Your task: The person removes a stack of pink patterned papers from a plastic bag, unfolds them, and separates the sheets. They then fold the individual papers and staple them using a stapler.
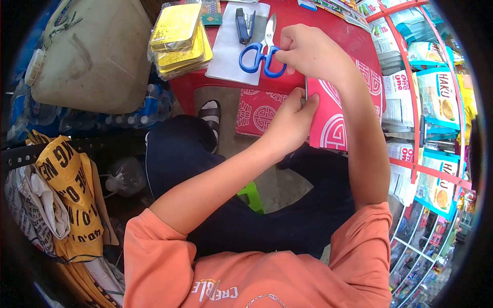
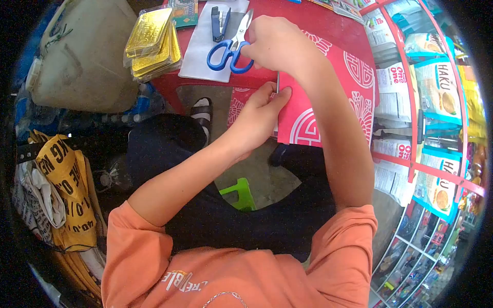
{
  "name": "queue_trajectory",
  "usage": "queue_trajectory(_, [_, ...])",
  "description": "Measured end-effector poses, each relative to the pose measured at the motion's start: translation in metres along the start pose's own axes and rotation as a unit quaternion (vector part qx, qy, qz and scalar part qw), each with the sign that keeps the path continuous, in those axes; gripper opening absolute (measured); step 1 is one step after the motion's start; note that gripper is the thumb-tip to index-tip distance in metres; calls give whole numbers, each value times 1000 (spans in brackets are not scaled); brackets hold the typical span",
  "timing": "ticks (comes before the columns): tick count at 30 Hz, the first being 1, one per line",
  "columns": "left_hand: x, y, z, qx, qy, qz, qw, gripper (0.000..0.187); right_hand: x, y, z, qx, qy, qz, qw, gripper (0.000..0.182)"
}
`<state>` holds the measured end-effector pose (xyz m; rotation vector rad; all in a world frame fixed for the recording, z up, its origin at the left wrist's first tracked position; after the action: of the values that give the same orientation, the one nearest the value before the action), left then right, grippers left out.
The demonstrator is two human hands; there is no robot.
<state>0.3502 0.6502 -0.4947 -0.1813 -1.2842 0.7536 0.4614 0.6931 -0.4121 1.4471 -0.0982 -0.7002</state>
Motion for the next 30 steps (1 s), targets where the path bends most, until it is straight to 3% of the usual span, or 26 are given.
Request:
queue_trajectory(4, [4,4,0,14,0,-92,996,30,-18,3,10,85,25,96,991,18])
queue_trajectory(7, [1,3,-5,-11,-42,-88,995,30,-33,3,13,105,101,105,984,18])
queue_trajectory(10, [-13,6,-15,6,-139,-101,985,38,-43,-9,9,110,134,62,983,17])
queue_trajectory(13, [-2,2,-7,-15,-77,-110,991,37,-47,-20,3,84,124,61,987,17])
queue_trajectory(16, [0,2,-6,-12,-98,-86,991,36,-42,-30,-3,76,134,69,986,17])
queue_trajectory(22, [-17,6,-17,-7,-92,-97,991,37,-31,-39,-17,48,67,77,994,24])
queue_trajectory(25, [-6,5,-9,1,-94,-82,992,38,-33,-17,2,85,79,92,989,30])
queue_trajectory(28, [-9,6,-9,-6,-6,-73,997,34,-1,11,32,89,84,-16,992,34])
queue_trajectory(30, [-14,6,-12,-6,-18,-35,999,33,26,34,70,141,-5,-101,985,38])
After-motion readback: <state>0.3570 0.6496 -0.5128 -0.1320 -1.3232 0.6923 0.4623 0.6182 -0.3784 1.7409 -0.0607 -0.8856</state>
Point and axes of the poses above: each hand's wrist, its own z-axis away from the middle knuckle, its own y-axis out of the back of the hand, x = y × z, the point moved 5 cm from there along -z, towards the middle knuckle
